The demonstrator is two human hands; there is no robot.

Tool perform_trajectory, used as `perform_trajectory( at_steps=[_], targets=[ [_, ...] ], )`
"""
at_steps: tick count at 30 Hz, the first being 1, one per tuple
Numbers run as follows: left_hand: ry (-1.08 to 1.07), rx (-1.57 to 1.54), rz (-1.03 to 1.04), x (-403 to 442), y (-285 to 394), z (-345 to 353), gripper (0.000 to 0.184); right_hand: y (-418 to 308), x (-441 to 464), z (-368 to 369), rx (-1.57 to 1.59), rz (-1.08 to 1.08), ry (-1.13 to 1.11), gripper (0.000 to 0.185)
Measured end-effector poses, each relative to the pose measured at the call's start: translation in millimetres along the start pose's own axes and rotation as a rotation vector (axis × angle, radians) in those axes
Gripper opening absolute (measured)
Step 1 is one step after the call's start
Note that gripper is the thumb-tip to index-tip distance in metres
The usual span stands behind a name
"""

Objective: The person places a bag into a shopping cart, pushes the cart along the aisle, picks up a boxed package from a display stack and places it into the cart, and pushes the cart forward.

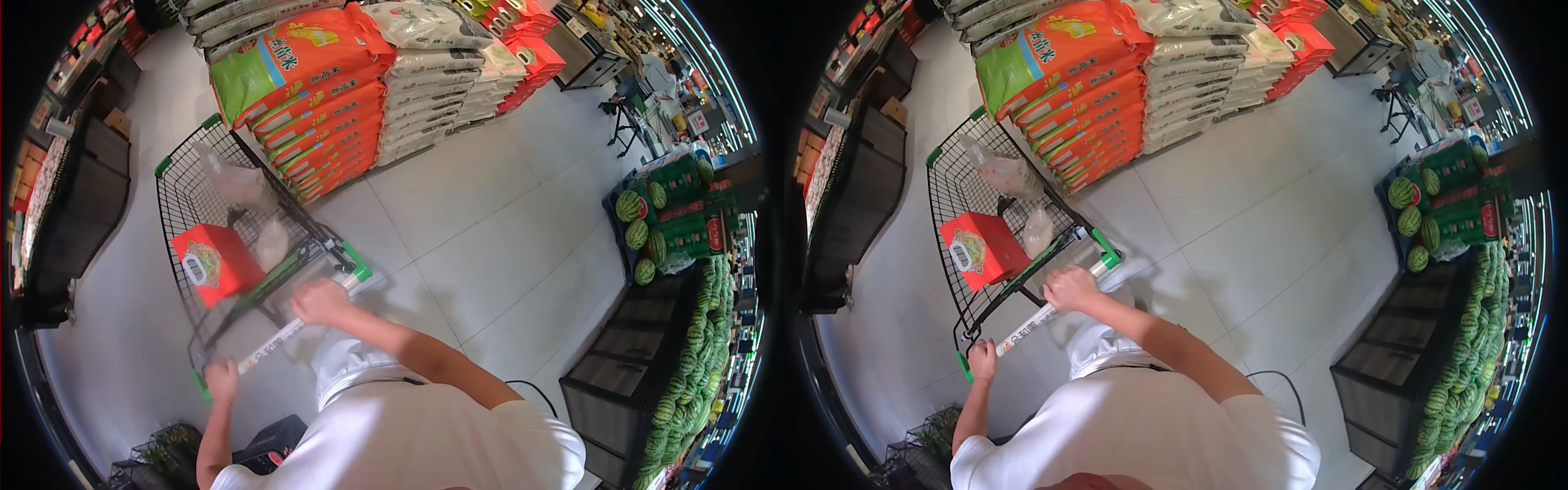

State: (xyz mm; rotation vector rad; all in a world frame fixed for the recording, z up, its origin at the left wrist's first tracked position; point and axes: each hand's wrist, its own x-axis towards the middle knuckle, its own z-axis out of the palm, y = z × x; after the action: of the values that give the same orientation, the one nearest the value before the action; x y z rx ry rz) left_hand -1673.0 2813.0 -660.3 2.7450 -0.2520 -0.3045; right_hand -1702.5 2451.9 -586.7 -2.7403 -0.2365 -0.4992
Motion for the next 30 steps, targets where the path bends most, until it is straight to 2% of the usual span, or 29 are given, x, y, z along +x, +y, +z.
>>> perform_trajectory(
  at_steps=[4, 5, 8, 11, 12, 18, 23, 26, 30],
  targets=[
    [-0.028, 0.041, -0.035, -38.9, 56.5, 9.6, 0.046, 33.3, -25.4, -35.3, 0.045, -0.019, 0.017, 0.027],
    [-0.012, 0.022, -0.005, -29.7, 49.1, 43.3, 0.047, 44.5, -38.2, -13.0, 0.005, -0.028, 0.047, 0.026],
    [-0.141, 0.004, -0.09, -66.2, 99.5, 28.7, 0.049, 58.7, -57.3, -58.0, 0.048, -0.009, 0.02, 0.025],
    [-0.197, 0.021, -0.145, -85.6, 130.7, 42.5, 0.048, 87.4, -67.3, -85.4, 0.087, -0.024, 0.002, 0.025],
    [-0.177, 0.0, -0.128, -67.9, 128.6, 81.2, 0.048, 107.8, -72.8, -65.4, 0.057, -0.051, 0.02, 0.026],
    [-0.253, -0.057, -0.223, -106.7, 228.3, 91.7, 0.05, 169.0, -91.7, -132.1, 0.076, -0.125, -0.164, 0.029],
    [-0.277, -0.153, -0.317, -115.6, 302.5, 113.6, 0.055, 230.6, -83.8, -158.9, 0.069, -0.144, -0.294, 0.034],
    [-0.252, -0.121, -0.355, -109.4, 336.2, 138.8, 0.056, 272.1, -80.5, -154.1, 0.085, -0.205, -0.259, 0.033],
    [-0.301, -0.173, -0.405, -132.5, 403.3, 139.3, 0.055, 308.6, -89.0, -186.6, 0.08, -0.287, -0.295, 0.032]
  ],
)
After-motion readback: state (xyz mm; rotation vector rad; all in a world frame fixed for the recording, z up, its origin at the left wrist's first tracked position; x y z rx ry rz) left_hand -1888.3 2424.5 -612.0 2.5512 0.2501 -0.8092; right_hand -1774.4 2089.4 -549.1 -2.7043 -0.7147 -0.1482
